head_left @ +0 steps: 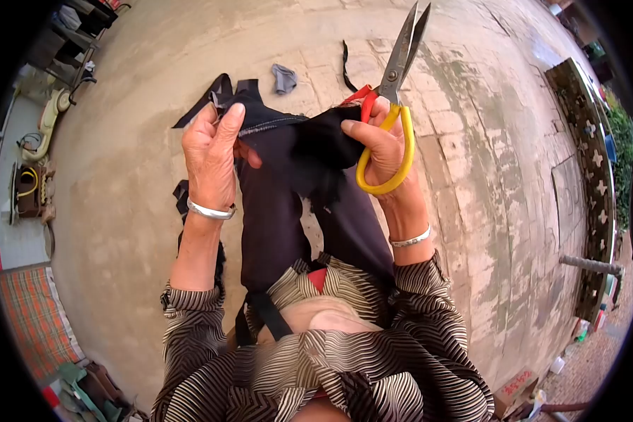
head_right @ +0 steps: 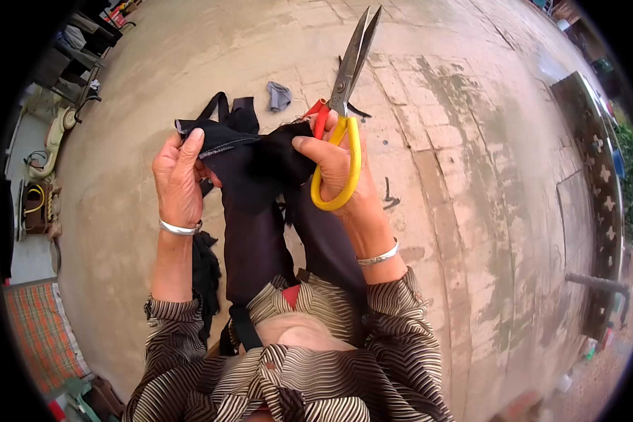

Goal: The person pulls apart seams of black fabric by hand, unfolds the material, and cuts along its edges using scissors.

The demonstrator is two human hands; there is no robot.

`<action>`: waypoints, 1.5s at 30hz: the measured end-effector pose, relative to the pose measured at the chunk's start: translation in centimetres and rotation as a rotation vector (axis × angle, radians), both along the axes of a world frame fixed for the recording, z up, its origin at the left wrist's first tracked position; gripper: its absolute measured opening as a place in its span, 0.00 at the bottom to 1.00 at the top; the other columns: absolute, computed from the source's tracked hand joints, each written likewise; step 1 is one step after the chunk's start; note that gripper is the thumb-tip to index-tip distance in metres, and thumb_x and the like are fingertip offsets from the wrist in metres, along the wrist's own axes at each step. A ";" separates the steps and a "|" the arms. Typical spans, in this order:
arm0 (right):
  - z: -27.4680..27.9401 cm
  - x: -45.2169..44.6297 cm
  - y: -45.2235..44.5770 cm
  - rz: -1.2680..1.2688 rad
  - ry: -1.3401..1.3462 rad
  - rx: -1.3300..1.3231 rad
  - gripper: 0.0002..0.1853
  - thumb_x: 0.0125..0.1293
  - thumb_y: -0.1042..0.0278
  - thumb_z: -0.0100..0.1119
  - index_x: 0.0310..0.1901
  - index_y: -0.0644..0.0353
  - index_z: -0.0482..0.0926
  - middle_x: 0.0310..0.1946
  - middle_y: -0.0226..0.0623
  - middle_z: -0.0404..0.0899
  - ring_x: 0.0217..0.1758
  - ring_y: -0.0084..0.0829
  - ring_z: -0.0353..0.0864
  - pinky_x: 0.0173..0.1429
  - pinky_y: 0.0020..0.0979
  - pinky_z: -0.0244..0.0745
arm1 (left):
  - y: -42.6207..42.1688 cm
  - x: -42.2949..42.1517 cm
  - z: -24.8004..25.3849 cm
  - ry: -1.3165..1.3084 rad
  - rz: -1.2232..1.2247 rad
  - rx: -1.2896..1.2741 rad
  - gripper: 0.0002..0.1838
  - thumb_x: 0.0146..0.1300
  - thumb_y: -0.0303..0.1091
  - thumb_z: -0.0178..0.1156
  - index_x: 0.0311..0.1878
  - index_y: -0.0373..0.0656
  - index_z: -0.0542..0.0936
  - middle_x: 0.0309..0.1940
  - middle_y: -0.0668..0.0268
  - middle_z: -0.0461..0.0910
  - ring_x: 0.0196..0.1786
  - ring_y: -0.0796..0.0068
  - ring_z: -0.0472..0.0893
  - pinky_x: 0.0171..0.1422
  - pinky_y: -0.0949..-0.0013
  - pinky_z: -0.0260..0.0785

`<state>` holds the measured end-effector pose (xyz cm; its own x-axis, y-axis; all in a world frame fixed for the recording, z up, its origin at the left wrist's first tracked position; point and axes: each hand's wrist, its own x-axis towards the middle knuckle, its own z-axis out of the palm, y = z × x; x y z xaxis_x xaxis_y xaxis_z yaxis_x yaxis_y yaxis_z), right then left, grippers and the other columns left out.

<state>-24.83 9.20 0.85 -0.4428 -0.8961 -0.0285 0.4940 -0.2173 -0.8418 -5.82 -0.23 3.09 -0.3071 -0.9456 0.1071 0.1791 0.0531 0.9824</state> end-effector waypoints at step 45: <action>-18.5 -6.4 15.8 -0.148 0.454 0.786 0.11 0.65 0.68 0.62 0.29 0.61 0.72 0.18 0.27 0.70 0.18 0.18 0.70 0.24 0.24 0.67 | 9.4 -2.8 -11.7 -0.744 -0.057 -0.790 0.13 0.48 0.14 0.60 0.38 0.36 0.73 0.30 0.57 0.76 0.30 0.57 0.80 0.35 0.63 0.72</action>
